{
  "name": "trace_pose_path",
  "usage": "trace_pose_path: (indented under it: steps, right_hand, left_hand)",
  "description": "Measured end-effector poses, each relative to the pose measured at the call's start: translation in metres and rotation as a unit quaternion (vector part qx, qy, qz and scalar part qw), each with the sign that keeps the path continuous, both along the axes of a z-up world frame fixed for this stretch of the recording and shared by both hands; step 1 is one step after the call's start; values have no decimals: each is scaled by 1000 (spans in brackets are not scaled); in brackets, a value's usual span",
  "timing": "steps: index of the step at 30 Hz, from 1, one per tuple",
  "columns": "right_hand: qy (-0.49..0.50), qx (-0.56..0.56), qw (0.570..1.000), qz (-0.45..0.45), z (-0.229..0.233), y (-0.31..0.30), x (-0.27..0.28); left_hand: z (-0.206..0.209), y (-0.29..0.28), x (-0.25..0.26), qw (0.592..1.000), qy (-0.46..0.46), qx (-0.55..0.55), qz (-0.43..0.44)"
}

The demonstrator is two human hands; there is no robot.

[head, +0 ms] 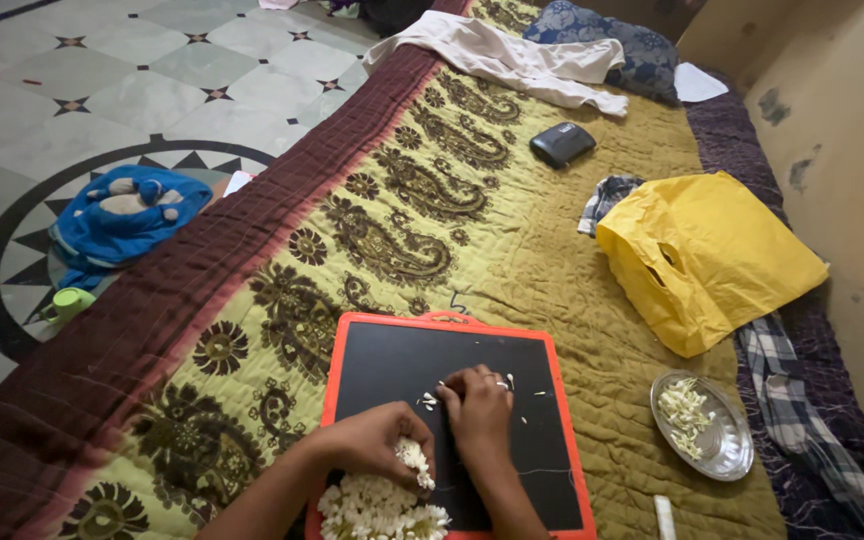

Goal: The person strings jasmine flowers together by hand to create a garland, placing the finished portion on a board.

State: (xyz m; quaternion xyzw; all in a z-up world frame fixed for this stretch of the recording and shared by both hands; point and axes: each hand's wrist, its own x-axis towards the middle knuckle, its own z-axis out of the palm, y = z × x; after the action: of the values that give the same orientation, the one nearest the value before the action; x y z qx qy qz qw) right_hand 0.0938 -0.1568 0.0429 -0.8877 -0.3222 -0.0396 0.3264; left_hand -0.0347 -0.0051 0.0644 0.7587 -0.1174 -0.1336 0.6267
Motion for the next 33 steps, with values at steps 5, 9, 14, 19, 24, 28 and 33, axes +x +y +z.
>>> trace_pose_path:
  steps: [5, 9, 14, 19, 24, 28, 33]
  right_hand:
    - [-12, -4, 999, 30, -1, -4, 2]
    - [47, 2, 997, 68, 6, -3, 2]
    - [5, -16, 995, 98, 7, -6, 3]
    - [22, -41, 993, 111, -7, -9, 10]
    - [-161, 24, 978, 128, -27, -10, 11]
    - [57, 121, 989, 68, -34, -16, 38]
    - [513, 363, 773, 87, -17, -24, 34]
  left_hand:
    - [2, -1, 0, 1000, -1, 8, 8]
    - [1, 0, 0, 1000, -9, 6, 7]
    - [-2, 1, 0, 1000, -11, 5, 22]
    - [-22, 0, 6, 997, -52, 19, 57]
    - [-38, 3, 19, 953, 117, -168, 223]
    - [-49, 4, 22, 934, 95, -191, 286]
    - [-54, 3, 29, 893, 91, -271, 349]
